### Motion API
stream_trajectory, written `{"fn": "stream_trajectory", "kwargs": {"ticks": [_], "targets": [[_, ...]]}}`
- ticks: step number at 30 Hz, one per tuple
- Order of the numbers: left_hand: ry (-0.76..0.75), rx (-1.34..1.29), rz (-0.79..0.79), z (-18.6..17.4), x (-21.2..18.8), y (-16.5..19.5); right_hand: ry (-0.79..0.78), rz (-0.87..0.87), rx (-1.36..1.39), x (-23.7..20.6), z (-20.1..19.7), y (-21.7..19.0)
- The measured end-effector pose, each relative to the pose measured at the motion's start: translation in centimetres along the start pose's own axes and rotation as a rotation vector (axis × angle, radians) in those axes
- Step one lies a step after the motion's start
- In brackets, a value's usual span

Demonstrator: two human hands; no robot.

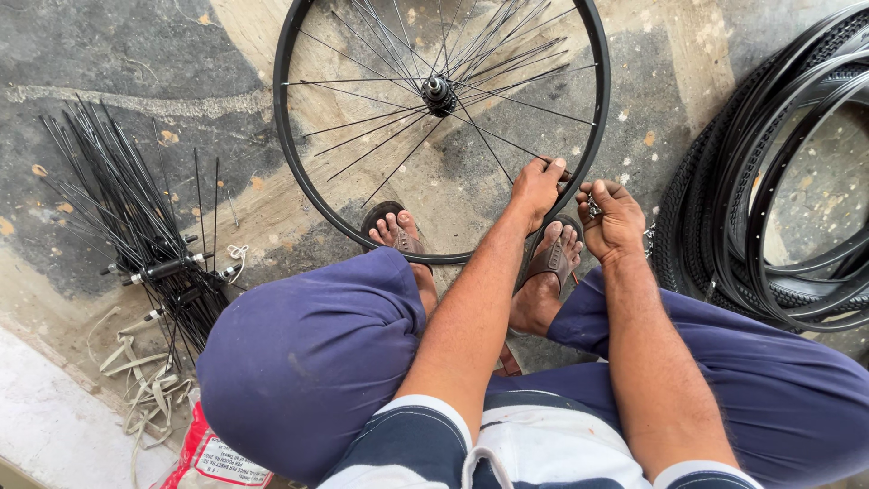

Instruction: The person sits on the floor and inserts bicycle spokes into the hub of a wheel rim. They thread the spoke ends through the rim holes and secure them with nipples, repeating the process for multiple spokes to build the wheel structure.

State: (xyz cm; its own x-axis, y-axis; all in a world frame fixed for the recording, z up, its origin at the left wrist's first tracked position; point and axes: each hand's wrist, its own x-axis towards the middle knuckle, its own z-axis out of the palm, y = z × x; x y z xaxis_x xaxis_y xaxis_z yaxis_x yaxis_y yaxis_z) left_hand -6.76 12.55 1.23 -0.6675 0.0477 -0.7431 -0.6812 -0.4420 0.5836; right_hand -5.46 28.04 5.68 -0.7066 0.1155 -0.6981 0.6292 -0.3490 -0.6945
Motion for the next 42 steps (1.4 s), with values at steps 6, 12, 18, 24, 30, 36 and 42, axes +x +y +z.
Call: {"fn": "stream_trajectory", "kwargs": {"ticks": [6,12,18,24,30,36,42], "targets": [[0.012,0.015,-0.002,0.0,0.0,0.0,-0.132,0.01,0.165,0.0,0.6,-0.1],[0.047,0.055,-0.021,0.0,-0.2,0.2,0.078,0.007,-0.041,1.0,0.3,0.7],[0.035,0.073,-0.035,-0.3,-0.3,0.3,0.131,0.026,-0.02,0.2,1.3,0.3],[0.041,0.079,-0.022,-0.1,-0.2,0.3,0.015,0.007,-0.052,-0.2,1.4,-0.4],[0.061,0.139,0.005,-0.2,-0.3,0.3,-0.111,-0.17,-0.236,1.1,1.2,0.9],[0.067,0.129,-0.012,-0.2,-0.5,0.5,-0.12,-0.198,-0.425,1.2,0.6,0.6],[0.076,0.186,0.004,-0.2,-0.6,0.6,-0.112,-0.248,-0.473,1.4,1.0,0.6]]}}
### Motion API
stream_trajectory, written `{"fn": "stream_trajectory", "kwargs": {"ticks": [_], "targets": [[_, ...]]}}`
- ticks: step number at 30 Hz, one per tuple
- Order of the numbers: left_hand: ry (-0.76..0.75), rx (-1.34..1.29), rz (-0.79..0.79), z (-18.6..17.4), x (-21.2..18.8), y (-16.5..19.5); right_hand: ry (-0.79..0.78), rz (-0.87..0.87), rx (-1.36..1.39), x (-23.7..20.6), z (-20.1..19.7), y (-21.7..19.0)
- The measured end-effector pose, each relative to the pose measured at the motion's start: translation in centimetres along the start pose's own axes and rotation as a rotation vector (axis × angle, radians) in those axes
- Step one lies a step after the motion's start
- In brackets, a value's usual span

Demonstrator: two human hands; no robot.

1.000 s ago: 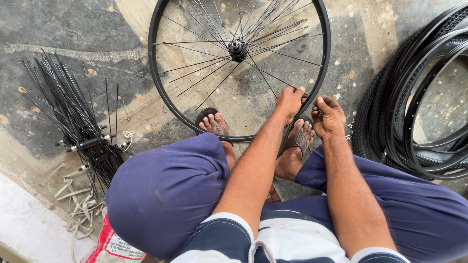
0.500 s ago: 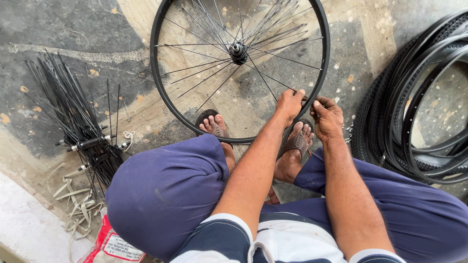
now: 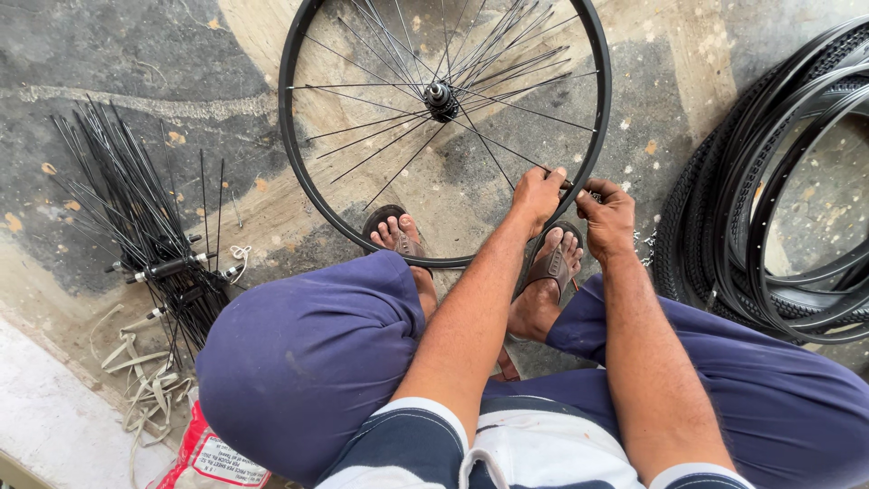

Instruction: The person sits on the floor and inserts bicycle spokes into the hub of a wheel rim. They thread the spoke ends through the rim holes and secure them with nipples, repeating the process for multiple spokes to build the wheel structure.

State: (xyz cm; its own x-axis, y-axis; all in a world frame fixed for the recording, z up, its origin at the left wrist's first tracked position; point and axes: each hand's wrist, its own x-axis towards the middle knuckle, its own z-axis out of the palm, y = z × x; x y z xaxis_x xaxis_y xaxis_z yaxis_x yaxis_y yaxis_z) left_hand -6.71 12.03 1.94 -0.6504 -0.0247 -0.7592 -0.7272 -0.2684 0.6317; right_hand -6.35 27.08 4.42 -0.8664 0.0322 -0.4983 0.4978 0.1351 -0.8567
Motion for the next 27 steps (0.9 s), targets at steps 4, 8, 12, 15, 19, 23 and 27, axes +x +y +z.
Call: {"fn": "stream_trajectory", "kwargs": {"ticks": [4,8,12,15,19,23,27], "targets": [[-0.006,0.003,0.005,0.0,-0.1,0.1,0.016,0.064,0.069,0.1,0.0,0.0],[-0.007,0.01,-0.01,-0.2,-0.4,0.2,-0.013,0.097,0.146,0.2,-0.1,0.0],[-0.009,0.01,-0.002,-0.3,-0.2,0.0,-0.032,0.075,0.179,0.0,0.0,0.0],[-0.019,-0.052,0.004,-0.1,0.1,-0.3,0.041,0.101,0.172,0.0,0.2,0.2],[-0.056,-0.191,-0.045,-0.3,0.1,-0.4,0.005,0.17,0.283,0.0,0.5,0.4],[-0.063,0.097,0.027,-1.2,-0.9,1.4,-0.073,0.265,0.44,-0.1,0.7,0.3],[0.102,0.795,0.307,-2.0,-2.3,5.4,-0.141,0.25,0.443,0.0,1.1,0.0]]}}
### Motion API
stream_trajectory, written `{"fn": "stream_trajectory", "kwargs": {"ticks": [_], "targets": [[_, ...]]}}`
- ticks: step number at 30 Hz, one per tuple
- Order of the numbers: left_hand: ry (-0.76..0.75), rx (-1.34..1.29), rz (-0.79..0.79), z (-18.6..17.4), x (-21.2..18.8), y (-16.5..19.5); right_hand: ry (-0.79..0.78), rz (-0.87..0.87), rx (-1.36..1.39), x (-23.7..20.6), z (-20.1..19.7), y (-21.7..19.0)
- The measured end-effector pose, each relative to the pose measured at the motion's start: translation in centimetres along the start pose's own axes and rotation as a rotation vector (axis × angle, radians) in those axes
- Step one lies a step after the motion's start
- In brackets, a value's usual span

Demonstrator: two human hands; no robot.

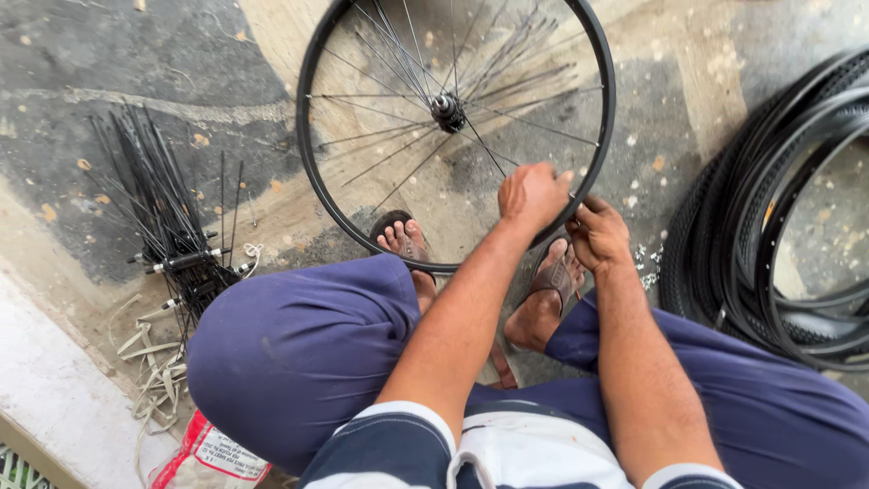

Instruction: The person sits on the floor and inserts bicycle spokes into the hub of a wheel rim. They thread the spoke ends through the rim holes and secure them with nipples, repeating the process for multiple spokes to build the wheel structure.

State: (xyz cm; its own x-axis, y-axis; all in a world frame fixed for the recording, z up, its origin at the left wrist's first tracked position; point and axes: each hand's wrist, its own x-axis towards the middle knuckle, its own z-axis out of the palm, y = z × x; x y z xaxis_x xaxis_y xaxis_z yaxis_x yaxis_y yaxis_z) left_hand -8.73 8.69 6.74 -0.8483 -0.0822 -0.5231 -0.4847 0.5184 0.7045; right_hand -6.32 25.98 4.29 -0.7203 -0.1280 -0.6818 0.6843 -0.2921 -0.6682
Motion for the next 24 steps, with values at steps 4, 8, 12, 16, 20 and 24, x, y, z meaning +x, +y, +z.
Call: {"fn": "stream_trajectory", "kwargs": {"ticks": [4,8,12,16,20,24], "targets": [[0.274,0.439,0.611,-3.0,1.3,0.4,0.037,0.008,0.084,0.2,-0.4,0.2],[-0.277,0.303,0.352,-1.9,2.9,-0.4,0.015,0.018,0.044,0.2,-1.2,0.2],[-0.198,0.405,0.349,1.9,2.9,-0.1,0.095,0.044,-0.05,0.3,-1.6,0.2],[-0.237,0.097,0.335,1.6,3.3,-0.3,0.092,0.028,0.1,0.8,-2.2,0.0],[-0.373,0.123,0.278,-0.1,2.9,0.7,0.021,-0.001,0.149,1.2,-3.0,0.4],[-0.377,0.261,0.235,-0.3,2.0,1.7,0.044,0.02,0.138,1.4,-3.7,0.8]]}}
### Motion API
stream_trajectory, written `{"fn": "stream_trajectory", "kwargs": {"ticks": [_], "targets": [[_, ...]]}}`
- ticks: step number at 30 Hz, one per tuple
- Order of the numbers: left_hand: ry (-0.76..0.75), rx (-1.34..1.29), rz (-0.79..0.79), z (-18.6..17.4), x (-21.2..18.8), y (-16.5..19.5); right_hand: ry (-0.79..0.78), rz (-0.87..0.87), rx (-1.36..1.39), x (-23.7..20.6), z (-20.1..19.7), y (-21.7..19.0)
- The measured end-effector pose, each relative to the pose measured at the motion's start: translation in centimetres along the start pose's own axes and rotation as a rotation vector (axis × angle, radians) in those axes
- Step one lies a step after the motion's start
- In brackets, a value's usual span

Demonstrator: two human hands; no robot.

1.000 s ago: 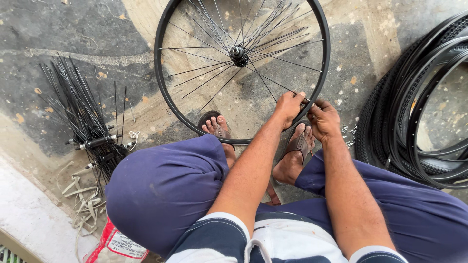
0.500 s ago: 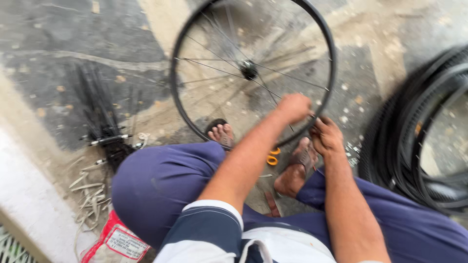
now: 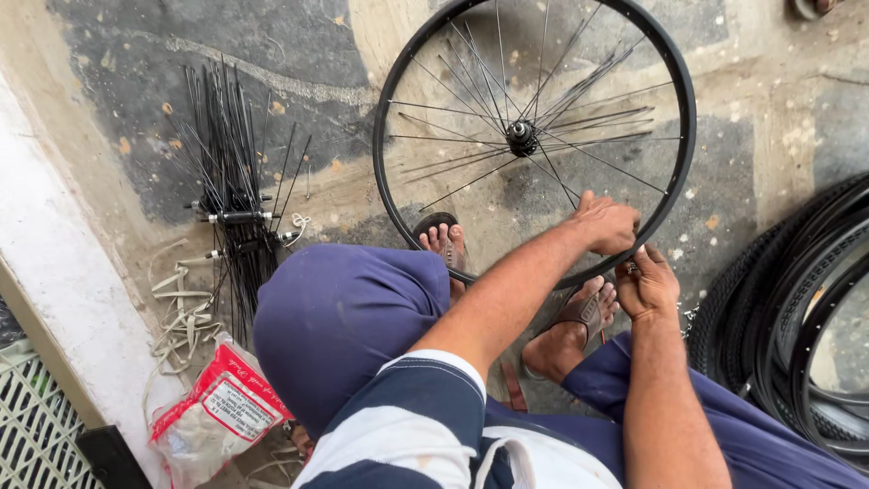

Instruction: The person sits on the floor and inserts bicycle spokes into the hub of a wheel rim. They thread the spoke ends through the rim holes and secure them with nipples, repeating the process for multiple spokes to build the wheel structure.

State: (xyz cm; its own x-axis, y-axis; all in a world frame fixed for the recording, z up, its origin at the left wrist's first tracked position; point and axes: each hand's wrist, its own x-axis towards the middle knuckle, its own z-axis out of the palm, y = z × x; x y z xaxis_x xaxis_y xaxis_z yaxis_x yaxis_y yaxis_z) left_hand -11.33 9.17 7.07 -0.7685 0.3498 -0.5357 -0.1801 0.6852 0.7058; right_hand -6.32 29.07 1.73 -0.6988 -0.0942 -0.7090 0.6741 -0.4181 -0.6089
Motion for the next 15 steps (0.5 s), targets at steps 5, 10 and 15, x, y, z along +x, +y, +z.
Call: {"fn": "stream_trajectory", "kwargs": {"ticks": [5,10,15], "targets": [[0.027,0.112,0.025,0.8,0.7,-0.3,0.117,0.003,-0.083,0.0,0.0,0.2],[0.017,0.124,0.01,0.7,1.2,-0.3,0.107,-0.007,-0.06,0.0,0.4,0.1],[-0.058,0.085,-0.01,0.2,0.3,0.0,0.114,-0.015,-0.061,0.0,0.5,0.1]]}}
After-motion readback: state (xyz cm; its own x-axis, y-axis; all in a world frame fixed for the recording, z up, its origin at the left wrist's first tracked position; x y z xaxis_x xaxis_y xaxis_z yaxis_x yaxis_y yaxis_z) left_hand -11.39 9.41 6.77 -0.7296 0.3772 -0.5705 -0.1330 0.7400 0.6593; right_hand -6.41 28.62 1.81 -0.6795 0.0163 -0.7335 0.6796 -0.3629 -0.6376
